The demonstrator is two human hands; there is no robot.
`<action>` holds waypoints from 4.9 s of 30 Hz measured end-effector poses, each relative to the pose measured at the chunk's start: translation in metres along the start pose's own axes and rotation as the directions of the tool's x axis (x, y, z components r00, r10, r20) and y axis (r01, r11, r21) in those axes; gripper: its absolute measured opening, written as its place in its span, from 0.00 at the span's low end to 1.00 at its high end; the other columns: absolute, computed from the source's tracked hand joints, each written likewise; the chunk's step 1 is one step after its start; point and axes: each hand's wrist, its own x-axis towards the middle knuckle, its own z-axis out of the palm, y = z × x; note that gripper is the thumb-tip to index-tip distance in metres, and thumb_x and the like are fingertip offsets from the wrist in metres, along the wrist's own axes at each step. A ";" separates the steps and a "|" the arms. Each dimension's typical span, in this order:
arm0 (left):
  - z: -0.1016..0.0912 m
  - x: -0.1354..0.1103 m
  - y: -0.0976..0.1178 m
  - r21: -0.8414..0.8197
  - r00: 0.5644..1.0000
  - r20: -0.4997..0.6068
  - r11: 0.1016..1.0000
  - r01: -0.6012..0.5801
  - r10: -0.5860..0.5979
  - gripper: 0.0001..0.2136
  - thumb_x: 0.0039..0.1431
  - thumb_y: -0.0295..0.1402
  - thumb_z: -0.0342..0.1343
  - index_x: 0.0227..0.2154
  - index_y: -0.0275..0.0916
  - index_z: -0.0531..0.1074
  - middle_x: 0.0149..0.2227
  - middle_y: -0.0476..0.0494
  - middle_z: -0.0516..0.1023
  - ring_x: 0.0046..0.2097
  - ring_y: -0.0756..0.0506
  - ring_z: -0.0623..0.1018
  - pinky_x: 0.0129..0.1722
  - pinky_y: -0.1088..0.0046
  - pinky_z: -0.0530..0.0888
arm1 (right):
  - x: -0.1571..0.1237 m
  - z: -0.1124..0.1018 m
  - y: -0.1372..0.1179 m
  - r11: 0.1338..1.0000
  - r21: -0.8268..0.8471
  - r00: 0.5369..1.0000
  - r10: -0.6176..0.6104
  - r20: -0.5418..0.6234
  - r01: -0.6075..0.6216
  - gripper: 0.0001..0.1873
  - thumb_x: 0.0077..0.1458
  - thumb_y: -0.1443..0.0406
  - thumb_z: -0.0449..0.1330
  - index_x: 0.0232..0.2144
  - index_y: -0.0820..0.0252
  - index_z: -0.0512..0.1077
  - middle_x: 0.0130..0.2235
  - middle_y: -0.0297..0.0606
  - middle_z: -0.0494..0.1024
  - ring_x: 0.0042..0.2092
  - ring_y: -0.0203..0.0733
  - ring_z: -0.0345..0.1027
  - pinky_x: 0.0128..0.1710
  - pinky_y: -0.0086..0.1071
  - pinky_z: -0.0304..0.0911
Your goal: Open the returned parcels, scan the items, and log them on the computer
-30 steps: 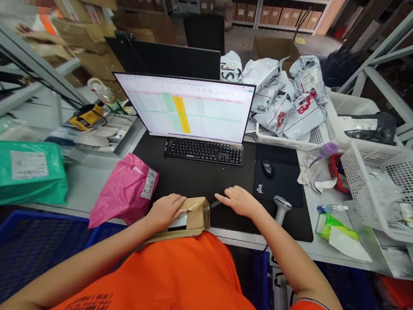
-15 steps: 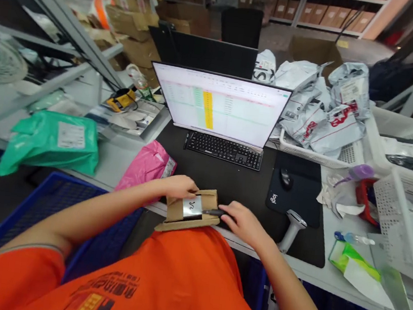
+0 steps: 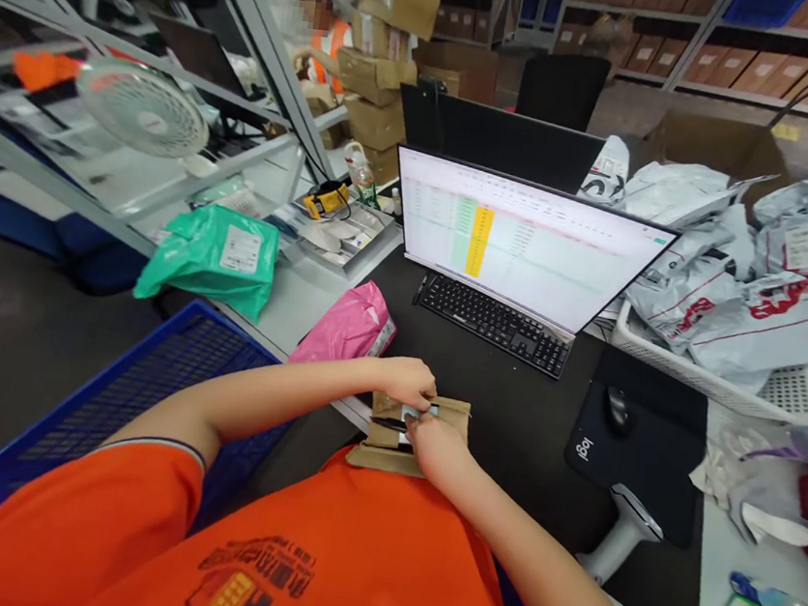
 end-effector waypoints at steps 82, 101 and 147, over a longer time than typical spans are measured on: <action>0.031 0.003 -0.021 -0.418 0.944 -0.213 0.896 0.146 -0.253 0.13 0.62 0.34 0.56 0.48 0.42 0.76 0.52 0.36 0.77 0.52 0.41 0.76 0.55 0.64 0.70 | -0.073 0.072 0.122 0.870 0.440 0.584 0.481 -0.654 -0.223 0.22 0.66 0.64 0.47 0.54 0.63 0.74 0.53 0.52 0.76 0.55 0.47 0.69 0.56 0.42 0.66; 0.148 -0.112 0.009 -0.981 0.535 -0.171 0.091 -0.172 -0.828 0.33 0.56 0.44 0.57 0.64 0.41 0.57 0.50 0.36 0.77 0.45 0.40 0.81 0.39 0.60 0.82 | -0.059 -0.015 0.073 0.974 -0.216 0.966 0.013 -0.259 -0.071 0.19 0.55 0.71 0.63 0.50 0.59 0.73 0.49 0.42 0.78 0.53 0.47 0.68 0.63 0.44 0.49; 0.029 -0.071 0.057 -0.734 0.203 -0.636 0.503 -0.457 -0.744 0.43 0.44 0.42 0.72 0.62 0.45 0.58 0.59 0.38 0.69 0.59 0.39 0.73 0.58 0.61 0.72 | -0.155 0.132 0.163 0.361 0.905 0.033 0.931 -0.363 -0.227 0.28 0.61 0.54 0.62 0.59 0.61 0.68 0.61 0.52 0.68 0.60 0.53 0.65 0.59 0.53 0.65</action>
